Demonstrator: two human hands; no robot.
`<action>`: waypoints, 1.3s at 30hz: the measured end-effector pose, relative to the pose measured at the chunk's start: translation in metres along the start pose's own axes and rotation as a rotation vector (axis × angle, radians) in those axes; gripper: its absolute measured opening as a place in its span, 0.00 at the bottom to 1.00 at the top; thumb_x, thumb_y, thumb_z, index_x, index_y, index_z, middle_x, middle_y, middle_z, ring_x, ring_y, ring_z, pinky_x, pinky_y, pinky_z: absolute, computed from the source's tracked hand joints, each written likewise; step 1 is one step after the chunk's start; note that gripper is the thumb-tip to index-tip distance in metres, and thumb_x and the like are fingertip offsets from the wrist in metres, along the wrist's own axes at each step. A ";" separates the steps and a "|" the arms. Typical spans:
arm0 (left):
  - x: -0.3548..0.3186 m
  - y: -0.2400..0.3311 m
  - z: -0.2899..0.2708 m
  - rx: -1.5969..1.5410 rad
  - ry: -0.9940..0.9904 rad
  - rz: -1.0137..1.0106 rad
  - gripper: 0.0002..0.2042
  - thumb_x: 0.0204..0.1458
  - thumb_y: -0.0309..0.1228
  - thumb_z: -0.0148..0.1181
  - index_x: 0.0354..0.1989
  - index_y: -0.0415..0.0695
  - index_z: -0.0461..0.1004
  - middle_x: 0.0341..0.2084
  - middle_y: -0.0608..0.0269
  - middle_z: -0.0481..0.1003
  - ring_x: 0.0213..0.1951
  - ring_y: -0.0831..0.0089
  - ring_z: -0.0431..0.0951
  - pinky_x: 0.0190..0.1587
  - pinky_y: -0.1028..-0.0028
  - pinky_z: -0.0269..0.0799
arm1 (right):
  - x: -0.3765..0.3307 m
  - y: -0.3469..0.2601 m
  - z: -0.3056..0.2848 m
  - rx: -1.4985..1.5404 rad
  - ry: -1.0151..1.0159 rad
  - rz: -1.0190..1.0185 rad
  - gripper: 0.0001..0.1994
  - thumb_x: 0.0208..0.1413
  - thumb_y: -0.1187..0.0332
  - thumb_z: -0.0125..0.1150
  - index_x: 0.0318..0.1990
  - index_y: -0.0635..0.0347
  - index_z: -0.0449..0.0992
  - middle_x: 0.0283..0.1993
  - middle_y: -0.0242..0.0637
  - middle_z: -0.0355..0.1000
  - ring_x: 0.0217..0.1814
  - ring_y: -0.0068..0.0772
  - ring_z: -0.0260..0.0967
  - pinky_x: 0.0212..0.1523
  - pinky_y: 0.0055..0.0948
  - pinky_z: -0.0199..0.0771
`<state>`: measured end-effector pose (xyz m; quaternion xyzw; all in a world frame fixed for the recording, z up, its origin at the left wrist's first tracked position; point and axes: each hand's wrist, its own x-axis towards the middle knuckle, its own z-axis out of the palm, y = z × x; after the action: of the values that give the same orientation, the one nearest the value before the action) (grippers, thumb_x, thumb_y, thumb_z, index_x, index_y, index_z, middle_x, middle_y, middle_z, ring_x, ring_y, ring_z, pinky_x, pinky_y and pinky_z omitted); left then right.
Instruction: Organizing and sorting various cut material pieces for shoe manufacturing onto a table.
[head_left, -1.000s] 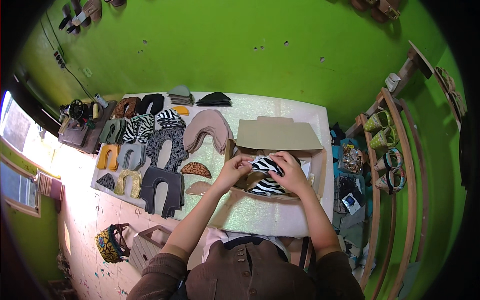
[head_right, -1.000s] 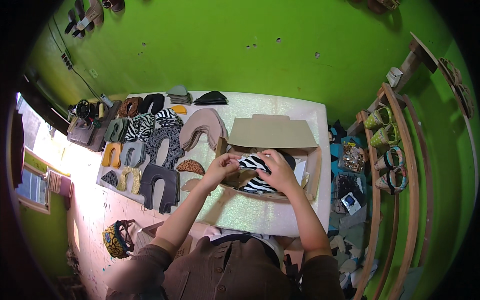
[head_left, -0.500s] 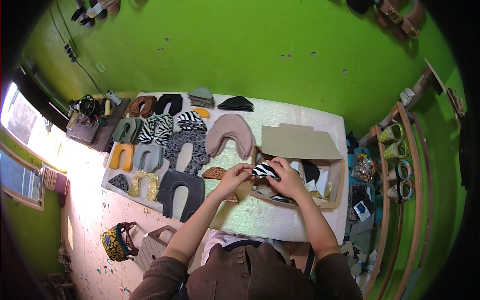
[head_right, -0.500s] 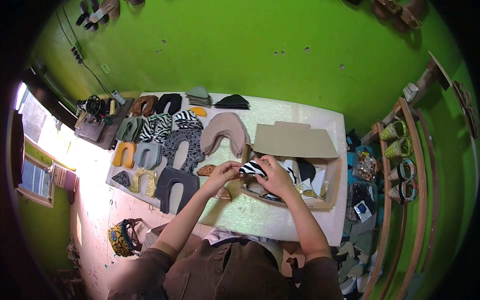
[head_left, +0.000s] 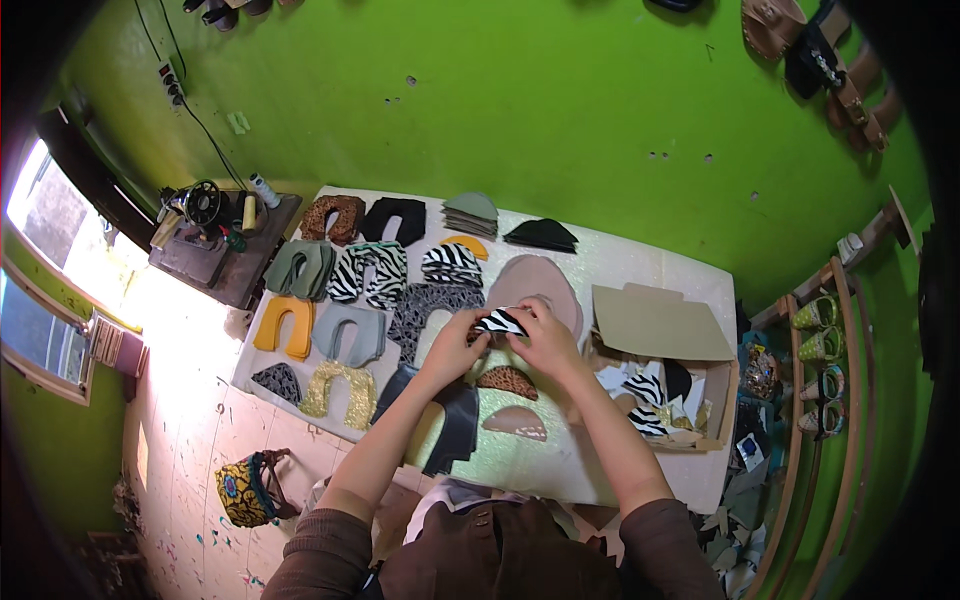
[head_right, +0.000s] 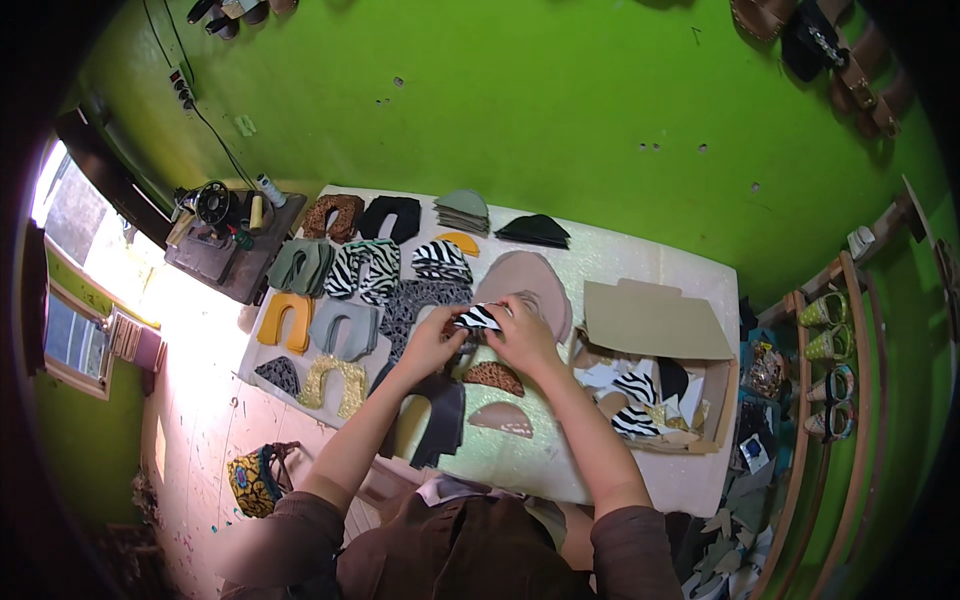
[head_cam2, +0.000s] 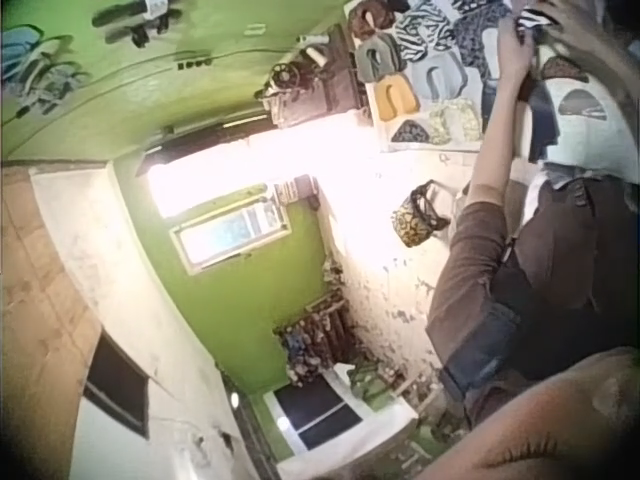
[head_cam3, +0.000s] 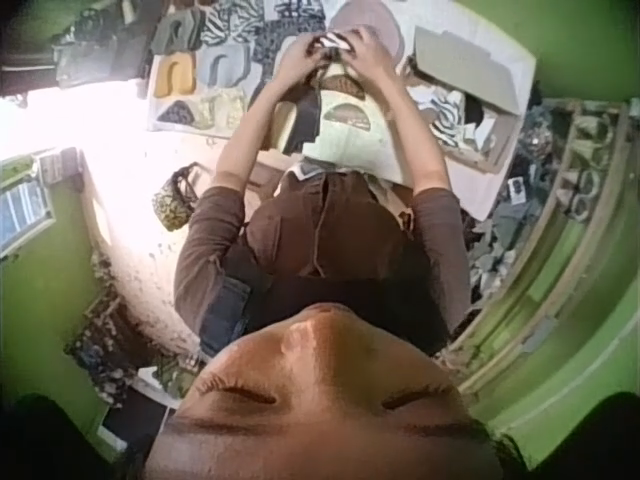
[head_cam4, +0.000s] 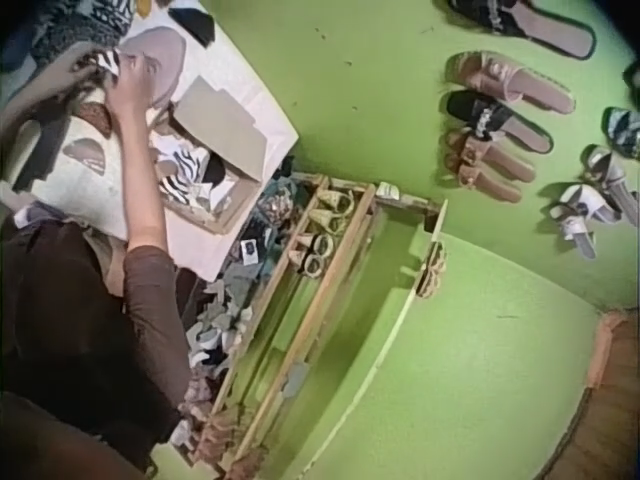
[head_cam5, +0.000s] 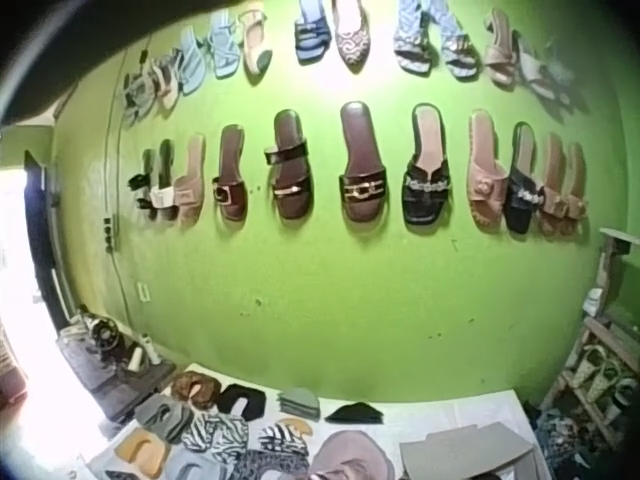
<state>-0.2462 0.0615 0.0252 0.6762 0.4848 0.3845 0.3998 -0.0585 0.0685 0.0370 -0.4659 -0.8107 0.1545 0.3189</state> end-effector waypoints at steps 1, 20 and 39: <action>0.004 -0.004 -0.009 0.000 0.002 0.003 0.17 0.46 0.25 0.56 0.46 0.37 0.66 0.36 0.52 0.69 0.37 0.64 0.73 0.41 0.72 0.68 | 0.009 -0.002 0.008 -0.035 0.016 -0.020 0.17 0.43 0.66 0.59 0.44 0.56 0.70 0.43 0.38 0.64 0.39 0.43 0.68 0.37 0.34 0.70; 0.094 -0.094 -0.084 0.345 0.200 0.238 0.15 0.42 0.22 0.53 0.42 0.38 0.67 0.36 0.50 0.68 0.40 0.53 0.69 0.45 0.64 0.64 | 0.130 0.009 0.107 -0.110 0.127 0.110 0.17 0.43 0.70 0.59 0.43 0.57 0.70 0.46 0.43 0.64 0.45 0.46 0.65 0.43 0.37 0.67; 0.101 -0.108 -0.085 0.436 0.241 0.176 0.16 0.41 0.25 0.54 0.42 0.41 0.70 0.40 0.55 0.68 0.43 0.56 0.68 0.46 0.63 0.63 | 0.131 0.013 0.114 -0.215 0.141 0.072 0.19 0.40 0.66 0.62 0.45 0.55 0.71 0.49 0.42 0.63 0.55 0.45 0.58 0.53 0.39 0.60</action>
<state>-0.3373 0.1956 -0.0274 0.7353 0.5396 0.3821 0.1490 -0.1731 0.1923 -0.0069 -0.5361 -0.7809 0.0449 0.3175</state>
